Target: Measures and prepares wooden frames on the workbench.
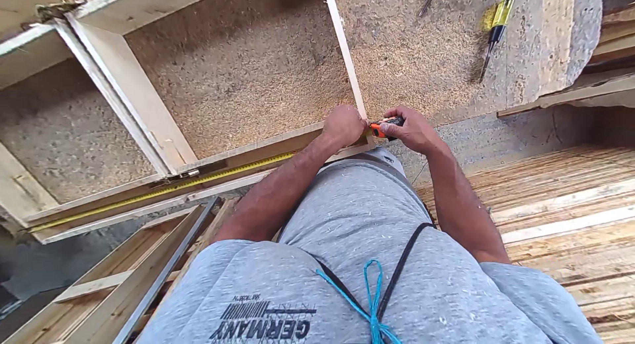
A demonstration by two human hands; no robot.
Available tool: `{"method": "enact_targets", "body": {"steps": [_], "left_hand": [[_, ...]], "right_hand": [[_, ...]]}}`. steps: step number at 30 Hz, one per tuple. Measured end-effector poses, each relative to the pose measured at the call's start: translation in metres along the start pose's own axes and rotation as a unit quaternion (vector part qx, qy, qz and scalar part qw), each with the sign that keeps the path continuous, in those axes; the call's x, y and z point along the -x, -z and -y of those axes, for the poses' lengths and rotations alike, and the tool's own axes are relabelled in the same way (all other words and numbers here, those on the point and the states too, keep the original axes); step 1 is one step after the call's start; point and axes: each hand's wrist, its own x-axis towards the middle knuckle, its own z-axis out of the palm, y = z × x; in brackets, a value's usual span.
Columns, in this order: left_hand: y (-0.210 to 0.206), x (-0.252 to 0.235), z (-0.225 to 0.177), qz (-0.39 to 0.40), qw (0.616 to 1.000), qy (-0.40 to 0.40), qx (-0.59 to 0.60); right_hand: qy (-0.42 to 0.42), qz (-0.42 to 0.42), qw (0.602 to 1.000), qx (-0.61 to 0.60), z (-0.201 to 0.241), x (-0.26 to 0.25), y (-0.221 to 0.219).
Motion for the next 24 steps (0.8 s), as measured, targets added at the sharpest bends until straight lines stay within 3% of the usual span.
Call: {"method": "enact_targets", "body": {"steps": [16,20,24], "left_hand": [[0.002,-0.011,-0.003,0.014,0.999,-0.017,-0.043],[0.0,-0.007,0.011,0.026,0.994,-0.085,-0.057],[0.005,-0.002,0.036,0.062,0.993,-0.101,-0.024]], "right_hand": [[0.006,0.005,1.0,0.003,-0.001,-0.006,0.001],[0.001,0.002,1.0,0.01,0.001,-0.006,0.0],[0.004,-0.005,1.0,0.015,0.0,-0.004,0.0]]}}
